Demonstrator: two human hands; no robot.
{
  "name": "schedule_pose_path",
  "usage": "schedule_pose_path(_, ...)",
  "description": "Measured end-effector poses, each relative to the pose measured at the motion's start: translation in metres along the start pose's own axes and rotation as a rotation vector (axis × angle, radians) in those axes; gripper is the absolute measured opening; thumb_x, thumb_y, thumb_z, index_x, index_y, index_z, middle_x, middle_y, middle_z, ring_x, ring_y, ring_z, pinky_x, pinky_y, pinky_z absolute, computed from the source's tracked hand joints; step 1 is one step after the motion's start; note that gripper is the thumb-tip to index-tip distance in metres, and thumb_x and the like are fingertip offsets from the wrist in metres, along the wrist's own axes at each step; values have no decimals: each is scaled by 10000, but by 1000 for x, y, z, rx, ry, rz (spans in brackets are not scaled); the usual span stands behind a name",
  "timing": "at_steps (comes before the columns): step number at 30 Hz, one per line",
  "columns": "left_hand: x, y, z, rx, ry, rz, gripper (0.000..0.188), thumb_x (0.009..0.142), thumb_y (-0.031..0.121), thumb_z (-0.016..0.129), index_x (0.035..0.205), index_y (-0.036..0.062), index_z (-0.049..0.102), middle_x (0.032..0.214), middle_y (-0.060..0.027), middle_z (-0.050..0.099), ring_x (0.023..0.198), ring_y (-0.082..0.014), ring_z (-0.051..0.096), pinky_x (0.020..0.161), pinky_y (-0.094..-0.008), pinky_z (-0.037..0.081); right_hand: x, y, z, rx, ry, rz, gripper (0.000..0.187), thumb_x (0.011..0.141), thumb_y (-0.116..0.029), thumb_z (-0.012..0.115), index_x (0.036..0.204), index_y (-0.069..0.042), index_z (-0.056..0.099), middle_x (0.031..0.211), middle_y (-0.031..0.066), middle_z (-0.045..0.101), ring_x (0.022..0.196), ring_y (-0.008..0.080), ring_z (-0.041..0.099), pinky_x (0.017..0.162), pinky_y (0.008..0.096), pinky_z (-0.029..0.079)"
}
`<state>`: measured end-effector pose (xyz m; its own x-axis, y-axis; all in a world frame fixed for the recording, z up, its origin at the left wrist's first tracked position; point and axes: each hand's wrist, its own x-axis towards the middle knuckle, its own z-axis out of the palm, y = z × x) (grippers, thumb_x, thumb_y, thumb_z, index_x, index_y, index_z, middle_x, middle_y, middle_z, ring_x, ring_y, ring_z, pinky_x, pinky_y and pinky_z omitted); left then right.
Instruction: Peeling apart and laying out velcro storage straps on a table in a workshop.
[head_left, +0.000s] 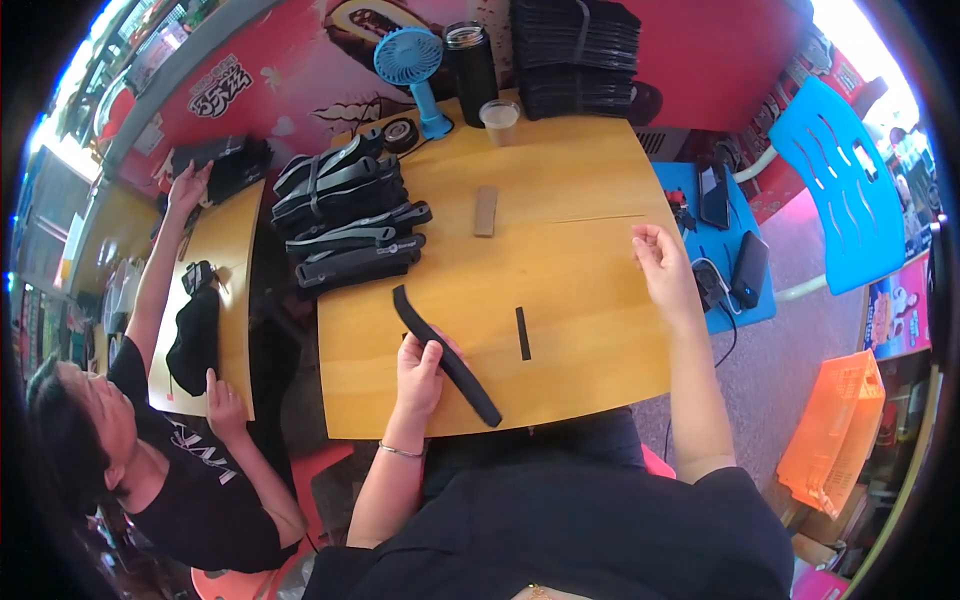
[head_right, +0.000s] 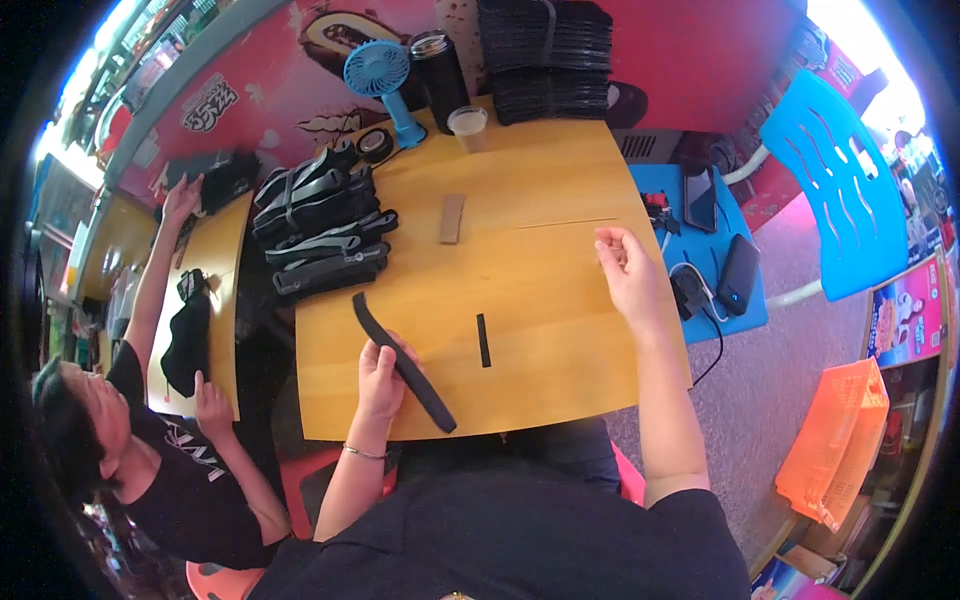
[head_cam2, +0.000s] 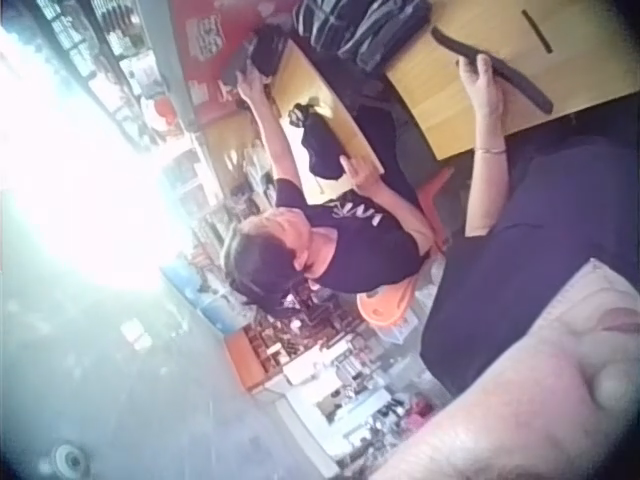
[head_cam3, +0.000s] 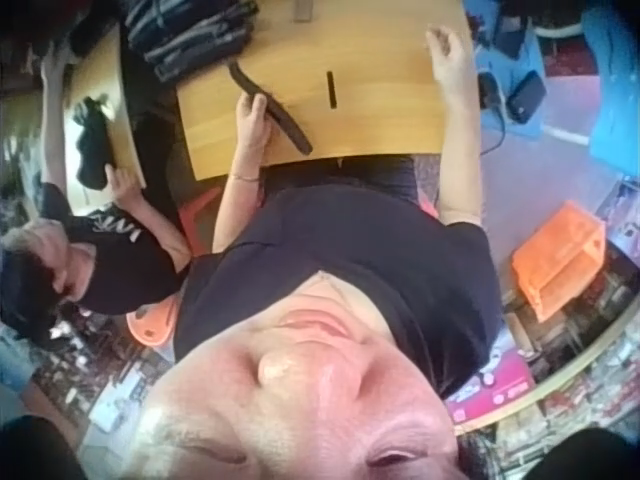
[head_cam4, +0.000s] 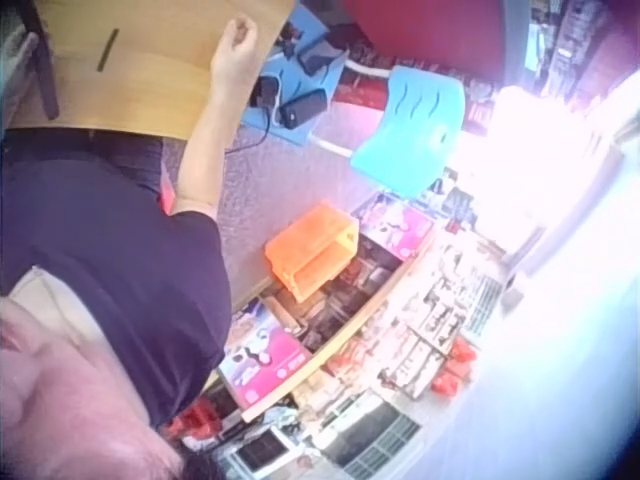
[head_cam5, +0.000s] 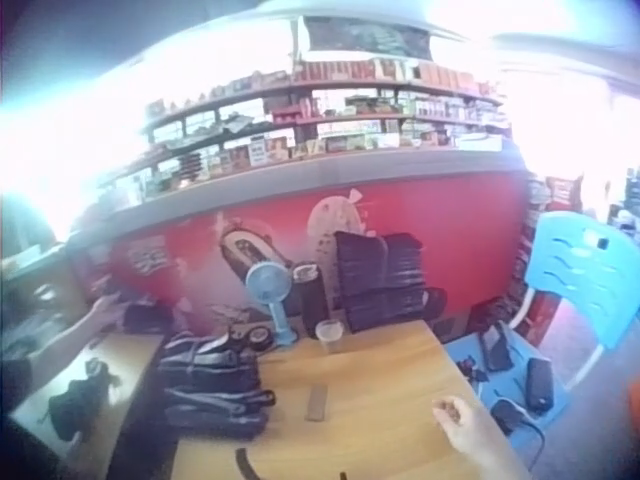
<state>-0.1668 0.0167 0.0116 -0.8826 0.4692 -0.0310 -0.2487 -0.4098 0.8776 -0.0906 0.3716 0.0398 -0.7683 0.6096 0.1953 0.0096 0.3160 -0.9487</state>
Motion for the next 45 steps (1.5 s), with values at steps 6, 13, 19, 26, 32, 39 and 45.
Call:
schedule_pose_path(6,3,4,-11,20,-82,-76,341,906,366,620,974,52,505,799,-133,615,573,-158,566,523,-253,484,-7,28,26,-261,48,-146,117,881,-70,616,985,-17,617,846,73,645,696,153,612,630,269,488)
schedule_pose_path(13,11,8,-14,-420,44,-181,440,968,510,413,954,80,500,725,-77,555,538,-134,472,483,-242,361,-9,20,27,-369,54,-194,70,876,-71,613,924,-24,632,843,98,653,677,199,624,612,302,488)
schedule_pose_path(19,12,11,-13,-483,57,-200,384,985,477,405,890,109,463,747,-72,549,573,-142,467,563,-255,375,-5,33,28,-377,52,-193,117,863,-87,629,971,-40,625,898,98,650,703,223,633,625,327,502)
schedule_pose_path(26,8,10,-21,-580,9,-177,312,996,422,421,985,112,457,764,-63,552,578,-136,468,562,-256,377,25,1,44,-885,6,-527,284,811,-65,653,1088,-64,590,1098,105,578,1037,300,552,839,411,483)
schedule_pose_path(32,2,12,-15,-439,-16,-200,324,994,413,429,1018,97,494,779,-53,556,574,-132,476,550,-244,396,50,32,52,-791,-43,-551,249,793,-68,669,1035,-67,610,1037,105,592,995,301,546,833,402,472)
schedule_pose_path(39,4,15,-19,-506,-88,-186,397,1005,461,351,1088,93,476,734,-41,526,561,-123,467,556,-248,390,29,31,51,-677,-18,-487,122,819,-59,639,939,-72,624,872,80,622,851,279,578,758,390,468)
schedule_pose_path(45,1,17,-15,-465,-36,-175,294,968,386,509,1036,99,498,787,-25,535,623,-125,504,580,-249,397,16,28,52,-671,-5,-477,101,829,-60,631,930,-65,627,867,83,617,831,269,583,732,381,476)
